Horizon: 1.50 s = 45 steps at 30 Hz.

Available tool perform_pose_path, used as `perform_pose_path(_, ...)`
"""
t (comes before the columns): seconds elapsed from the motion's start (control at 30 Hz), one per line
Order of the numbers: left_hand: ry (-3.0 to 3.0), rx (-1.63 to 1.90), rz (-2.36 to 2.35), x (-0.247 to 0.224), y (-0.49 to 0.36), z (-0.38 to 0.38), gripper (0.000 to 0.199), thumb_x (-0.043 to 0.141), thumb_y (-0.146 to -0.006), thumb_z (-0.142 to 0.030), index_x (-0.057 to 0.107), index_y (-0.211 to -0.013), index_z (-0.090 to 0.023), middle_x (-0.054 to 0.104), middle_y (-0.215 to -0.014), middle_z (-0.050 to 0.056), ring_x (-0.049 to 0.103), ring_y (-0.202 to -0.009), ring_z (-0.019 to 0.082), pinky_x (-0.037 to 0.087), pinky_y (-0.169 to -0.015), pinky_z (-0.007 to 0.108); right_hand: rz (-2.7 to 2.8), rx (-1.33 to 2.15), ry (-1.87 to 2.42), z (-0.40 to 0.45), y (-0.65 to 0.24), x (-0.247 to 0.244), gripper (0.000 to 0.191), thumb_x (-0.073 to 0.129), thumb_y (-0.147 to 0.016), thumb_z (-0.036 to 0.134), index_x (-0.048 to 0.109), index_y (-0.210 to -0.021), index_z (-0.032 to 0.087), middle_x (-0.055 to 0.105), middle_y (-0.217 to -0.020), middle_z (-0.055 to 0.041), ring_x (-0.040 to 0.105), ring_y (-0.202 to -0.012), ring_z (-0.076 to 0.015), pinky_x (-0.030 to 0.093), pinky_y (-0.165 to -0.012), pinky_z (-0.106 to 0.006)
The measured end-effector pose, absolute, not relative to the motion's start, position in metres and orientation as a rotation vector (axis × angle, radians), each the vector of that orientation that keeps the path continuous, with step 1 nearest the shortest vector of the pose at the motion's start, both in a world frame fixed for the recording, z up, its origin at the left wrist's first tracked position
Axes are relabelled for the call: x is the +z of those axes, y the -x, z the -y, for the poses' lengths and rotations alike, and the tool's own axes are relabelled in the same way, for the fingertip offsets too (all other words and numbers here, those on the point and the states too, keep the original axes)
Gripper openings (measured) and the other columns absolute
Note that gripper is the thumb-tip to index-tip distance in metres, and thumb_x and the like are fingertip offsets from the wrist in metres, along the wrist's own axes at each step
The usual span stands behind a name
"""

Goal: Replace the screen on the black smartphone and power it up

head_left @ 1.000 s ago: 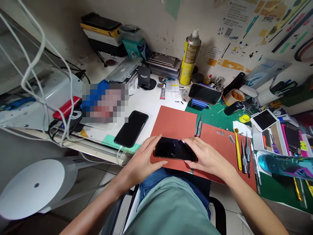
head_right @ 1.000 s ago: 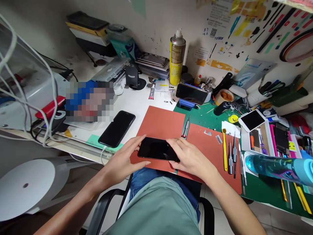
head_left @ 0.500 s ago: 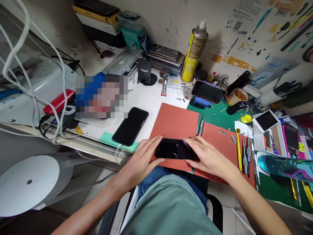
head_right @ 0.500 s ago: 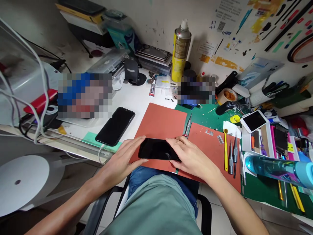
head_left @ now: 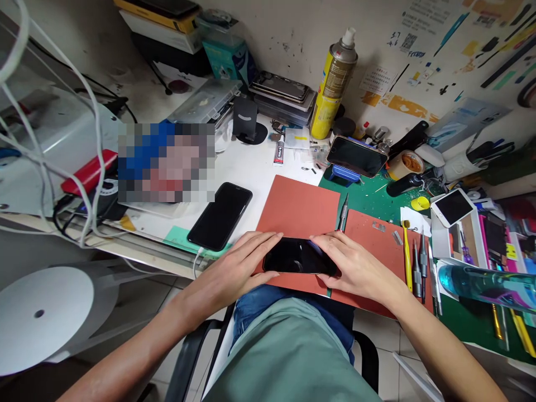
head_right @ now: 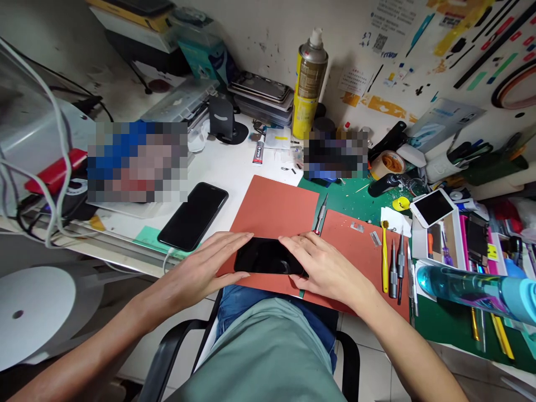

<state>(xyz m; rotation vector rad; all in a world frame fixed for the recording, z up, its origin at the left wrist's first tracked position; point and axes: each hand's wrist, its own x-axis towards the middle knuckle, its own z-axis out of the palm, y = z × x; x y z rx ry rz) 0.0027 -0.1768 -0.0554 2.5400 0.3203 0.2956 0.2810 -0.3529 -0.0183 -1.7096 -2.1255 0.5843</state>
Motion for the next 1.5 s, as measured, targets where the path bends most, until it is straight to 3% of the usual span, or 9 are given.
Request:
perform_pose_path(0.47, -2.526, 0.254, -0.14, -0.047, -0.007, 0.153, 0.068, 0.07, -0.105, -0.04, 0.043, -0.167, -0.03, 0.066, -0.152, 0.012, 0.062, -0.142, 0.031, 0.056, -0.118, 0.047, 2.181, 0.573, 1.684, 0.348, -0.284, -0.017, 0.083, 0.074, -0.095, 0.019, 0.033, -0.167, 0.023, 0.068, -0.142, -0.0149, 0.062, -0.127, -0.034, 0.063, -0.105, -0.055)
perform_pose_path(0.63, -2.492, 0.229, -0.139, -0.043, -0.012, 0.147, 0.069, 0.072, -0.102, -0.037, 0.047, -0.165, -0.028, 0.07, -0.146, 0.013, 0.066, -0.135, 0.032, 0.061, -0.111, 0.045, 2.068, 0.677, 1.663, 0.346, -0.29, -0.011, 0.088, 0.075, -0.092, 0.022, 0.031, -0.169, 0.026, 0.067, -0.148, -0.0133, 0.067, -0.127, -0.031, 0.063, -0.104, -0.05)
perform_pose_path(0.93, -2.46, 0.197, -0.179, -0.036, -0.018, 0.141, 0.074, 0.071, -0.103, -0.045, 0.042, -0.169, -0.03, 0.069, -0.149, 0.012, 0.07, -0.133, 0.031, 0.063, -0.105, 0.041, 1.875, 0.638, 1.631, 0.356, -0.306, -0.009, 0.073, 0.078, -0.098, 0.033, 0.045, -0.163, 0.029, 0.07, -0.15, -0.0099, 0.073, -0.131, -0.0279, 0.063, -0.11, -0.047)
perform_pose_path(1.1, -2.494, 0.202, -0.182, -0.035, -0.019, 0.139, 0.071, 0.065, -0.106, -0.048, 0.041, -0.168, -0.027, 0.067, -0.153, 0.013, 0.068, -0.137, 0.032, 0.062, -0.106, 0.041, 1.627, 0.373, 1.76, 0.388, -0.303, -0.011, 0.052, 0.074, -0.102, 0.029, 0.059, -0.151, 0.025, 0.079, -0.133, -0.0092, 0.078, -0.117, -0.026, 0.066, -0.103, -0.044)
perform_pose_path(1.33, -2.492, 0.185, -0.214, -0.032, -0.021, 0.141, 0.066, 0.06, -0.108, -0.049, 0.043, -0.167, -0.026, 0.068, -0.152, 0.013, 0.067, -0.138, 0.033, 0.061, -0.108, 0.044, 1.286, 0.155, 1.937, 0.422, -0.273, -0.018, 0.01, 0.069, -0.104, 0.018, 0.073, -0.112, 0.024, 0.079, -0.09, -0.0035, 0.076, -0.077, -0.0197, 0.063, -0.07, -0.034)
perform_pose_path(1.5, -2.486, 0.234, -0.19, -0.031, -0.023, 0.14, 0.064, 0.06, -0.108, -0.046, 0.044, -0.167, -0.027, 0.07, -0.149, 0.013, 0.069, -0.135, 0.032, 0.061, -0.107, 0.043, 1.186, 0.214, 1.948, 0.421, -0.249, -0.023, 0.007, 0.068, -0.104, 0.018, 0.072, -0.104, 0.024, 0.073, -0.078, -0.0001, 0.067, -0.063, -0.0162, 0.056, -0.059, -0.03)
